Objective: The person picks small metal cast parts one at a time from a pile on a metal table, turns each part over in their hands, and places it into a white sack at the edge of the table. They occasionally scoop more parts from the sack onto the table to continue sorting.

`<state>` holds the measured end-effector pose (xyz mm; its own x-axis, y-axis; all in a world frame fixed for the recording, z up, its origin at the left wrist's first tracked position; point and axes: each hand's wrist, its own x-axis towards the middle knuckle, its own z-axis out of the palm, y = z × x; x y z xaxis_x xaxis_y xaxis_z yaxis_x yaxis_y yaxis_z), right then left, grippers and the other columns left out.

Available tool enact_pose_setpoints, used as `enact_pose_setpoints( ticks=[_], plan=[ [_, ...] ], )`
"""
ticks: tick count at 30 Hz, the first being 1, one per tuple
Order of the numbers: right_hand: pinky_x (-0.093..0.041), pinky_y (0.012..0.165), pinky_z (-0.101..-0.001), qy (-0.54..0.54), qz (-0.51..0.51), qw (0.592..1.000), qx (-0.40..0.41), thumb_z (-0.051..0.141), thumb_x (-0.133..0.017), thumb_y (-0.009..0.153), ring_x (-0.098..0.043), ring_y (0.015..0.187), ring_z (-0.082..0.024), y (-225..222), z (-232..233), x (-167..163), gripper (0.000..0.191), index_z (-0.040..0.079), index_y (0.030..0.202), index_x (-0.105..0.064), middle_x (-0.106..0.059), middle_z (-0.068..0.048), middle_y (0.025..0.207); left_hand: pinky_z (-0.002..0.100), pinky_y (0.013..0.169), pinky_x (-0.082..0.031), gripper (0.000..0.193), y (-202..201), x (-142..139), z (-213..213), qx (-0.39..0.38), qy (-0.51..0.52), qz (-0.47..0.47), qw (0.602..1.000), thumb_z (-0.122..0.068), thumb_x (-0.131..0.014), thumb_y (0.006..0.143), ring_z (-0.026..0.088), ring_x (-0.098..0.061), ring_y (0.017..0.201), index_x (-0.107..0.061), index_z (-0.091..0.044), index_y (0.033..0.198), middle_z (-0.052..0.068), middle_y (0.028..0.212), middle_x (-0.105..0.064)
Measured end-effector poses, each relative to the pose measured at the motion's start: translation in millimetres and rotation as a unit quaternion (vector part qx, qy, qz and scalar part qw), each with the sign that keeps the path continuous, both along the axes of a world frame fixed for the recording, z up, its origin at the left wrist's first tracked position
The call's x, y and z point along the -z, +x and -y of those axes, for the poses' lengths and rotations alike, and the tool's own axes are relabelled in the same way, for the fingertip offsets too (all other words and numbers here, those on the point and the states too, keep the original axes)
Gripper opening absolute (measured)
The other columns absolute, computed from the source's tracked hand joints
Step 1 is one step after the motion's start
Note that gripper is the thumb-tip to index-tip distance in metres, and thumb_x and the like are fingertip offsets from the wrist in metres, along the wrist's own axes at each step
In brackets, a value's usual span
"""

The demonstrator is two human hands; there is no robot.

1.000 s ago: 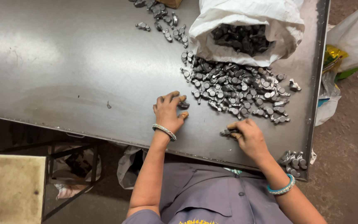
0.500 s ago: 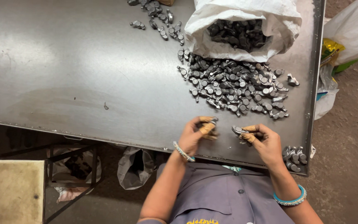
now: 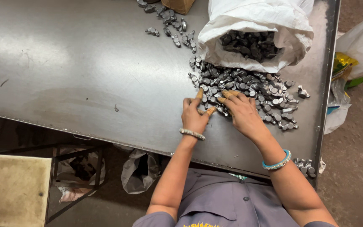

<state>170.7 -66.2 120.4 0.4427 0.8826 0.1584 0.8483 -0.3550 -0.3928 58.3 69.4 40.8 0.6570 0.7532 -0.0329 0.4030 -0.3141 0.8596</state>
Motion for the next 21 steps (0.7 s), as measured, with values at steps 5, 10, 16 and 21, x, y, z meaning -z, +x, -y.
enact_pose_setpoints(
  ticks=[5,10,16,21],
  plan=[
    [-0.047,0.1,-0.0402,0.009,-0.036,0.999,-0.013,-0.002,-0.073,0.075,-0.053,0.11,-0.03,-5,24,10,0.052,0.009,0.125,-0.068,-0.065,-0.009,0.118,0.04,0.075,-0.055,0.066,1,-10,0,0.056,0.027,-0.041,0.997,-0.02,-0.089,0.072,0.025,-0.068,0.07,-0.065,-0.01,0.133,0.013,0.106,-0.058],
    [-0.05,0.083,-0.0381,0.04,-0.084,0.995,0.036,0.015,-0.085,0.071,-0.057,0.093,-0.028,-11,59,26,0.05,0.013,0.119,-0.072,-0.065,-0.008,0.096,0.039,0.071,-0.055,0.065,-12,-11,25,0.084,-0.012,-0.031,0.996,-0.014,-0.084,0.077,0.024,-0.068,0.072,-0.061,-0.004,0.137,0.009,0.091,-0.069],
    [-0.056,0.065,-0.029,0.192,-0.52,0.811,0.186,0.012,-0.081,0.083,-0.064,0.077,-0.013,-21,115,62,0.044,0.001,0.123,-0.07,-0.072,-0.009,0.101,0.033,0.059,-0.056,0.059,-23,-23,49,0.14,-0.155,0.001,0.978,-0.013,-0.081,0.079,0.018,-0.068,0.059,-0.063,-0.004,0.135,0.009,0.086,-0.078],
    [-0.051,0.052,-0.0197,0.301,-0.763,0.521,0.235,0.016,-0.07,0.095,-0.067,0.071,-0.014,-17,162,105,0.037,-0.004,0.125,-0.066,-0.074,-0.014,0.098,0.026,0.051,-0.055,0.053,-29,-17,59,0.142,-0.281,0.074,0.946,-0.013,-0.08,0.085,0.009,-0.068,0.065,-0.063,-0.001,0.134,0.007,0.095,-0.078]
  ],
)
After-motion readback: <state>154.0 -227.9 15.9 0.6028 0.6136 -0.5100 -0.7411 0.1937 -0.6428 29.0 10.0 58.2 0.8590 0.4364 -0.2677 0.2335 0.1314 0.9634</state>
